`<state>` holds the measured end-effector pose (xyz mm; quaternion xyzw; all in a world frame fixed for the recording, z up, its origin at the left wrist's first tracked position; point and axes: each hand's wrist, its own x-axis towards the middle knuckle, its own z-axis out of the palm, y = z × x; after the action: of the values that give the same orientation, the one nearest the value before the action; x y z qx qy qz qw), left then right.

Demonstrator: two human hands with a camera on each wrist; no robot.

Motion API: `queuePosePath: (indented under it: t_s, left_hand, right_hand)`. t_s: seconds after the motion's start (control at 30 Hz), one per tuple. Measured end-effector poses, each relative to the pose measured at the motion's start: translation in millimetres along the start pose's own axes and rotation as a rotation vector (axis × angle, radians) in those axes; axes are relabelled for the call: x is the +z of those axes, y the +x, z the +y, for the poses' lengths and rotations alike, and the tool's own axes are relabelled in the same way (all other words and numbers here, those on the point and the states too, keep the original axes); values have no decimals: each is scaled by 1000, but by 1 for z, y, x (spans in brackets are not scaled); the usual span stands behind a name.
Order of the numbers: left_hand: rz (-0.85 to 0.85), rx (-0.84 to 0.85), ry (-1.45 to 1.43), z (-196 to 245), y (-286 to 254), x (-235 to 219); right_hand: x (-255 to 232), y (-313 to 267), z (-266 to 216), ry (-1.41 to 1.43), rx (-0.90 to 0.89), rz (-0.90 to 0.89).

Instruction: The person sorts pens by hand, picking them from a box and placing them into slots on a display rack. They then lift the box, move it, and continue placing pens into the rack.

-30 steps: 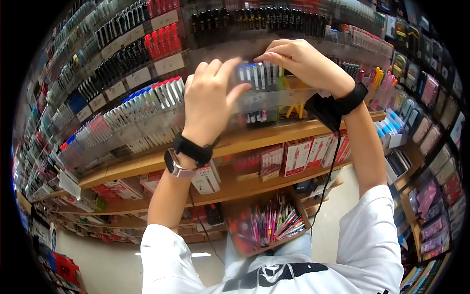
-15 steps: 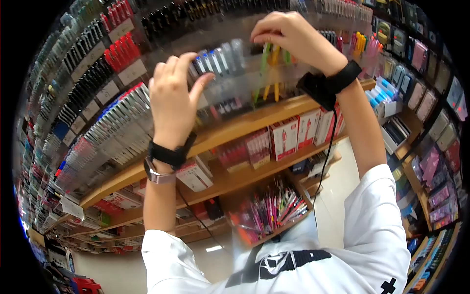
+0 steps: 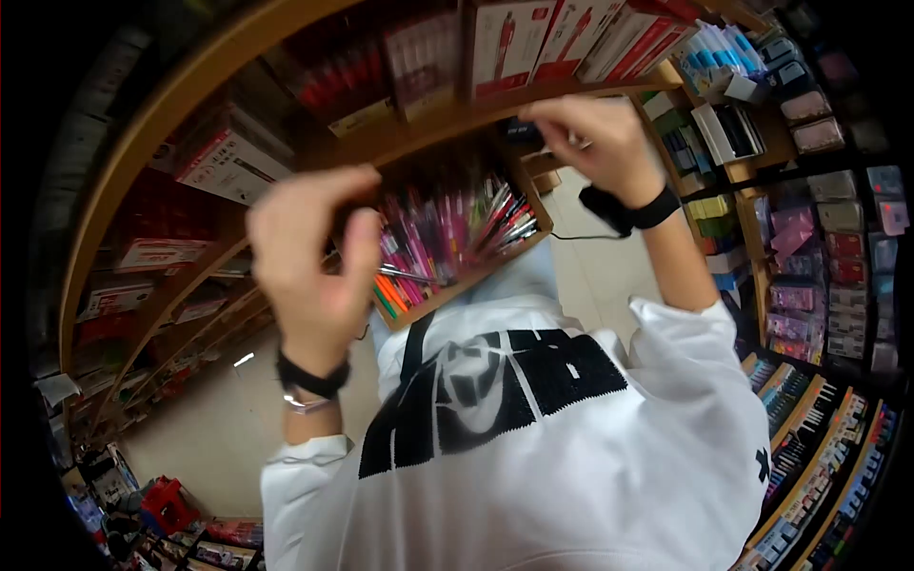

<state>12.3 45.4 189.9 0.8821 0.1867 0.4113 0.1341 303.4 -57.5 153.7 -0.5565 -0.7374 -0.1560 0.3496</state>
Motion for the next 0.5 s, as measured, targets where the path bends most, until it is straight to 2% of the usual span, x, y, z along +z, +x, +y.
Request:
queuePosePath:
  t_s: [0.03,0.07,0.1,0.2,0.33,0.4,0.47,0.5]
  left_hand:
    - [-150,-176,-73,2,-18,14]
    - [-221,-211,-114,-3,-37,31]
    - [-327,-324,-176,-5,-53,45]
    - [-470,-410,-173,-13,-94,76]
    - [-513,-455,-245,-15,-115,93]
    - [-493,-418,-238,-15,-117,97]
    - [-497,-419,-234,-16,-114,96]
    - [-498,-418,-230,-17,-111,96]
  right_hand:
    - [17,-26,1,101,289,-157]
    - [39,-53,8,174,409,-175]
    - [56,-79,13,204,535,-236]
    - [92,-127,16,159,758,-376]
    - [118,-136,9,83,728,-340]
    - [132,-134,10,-20,865,-519]
    - [147,-137,13,-96,810,-495]
    - [150,-132,10,-103,868,-547]
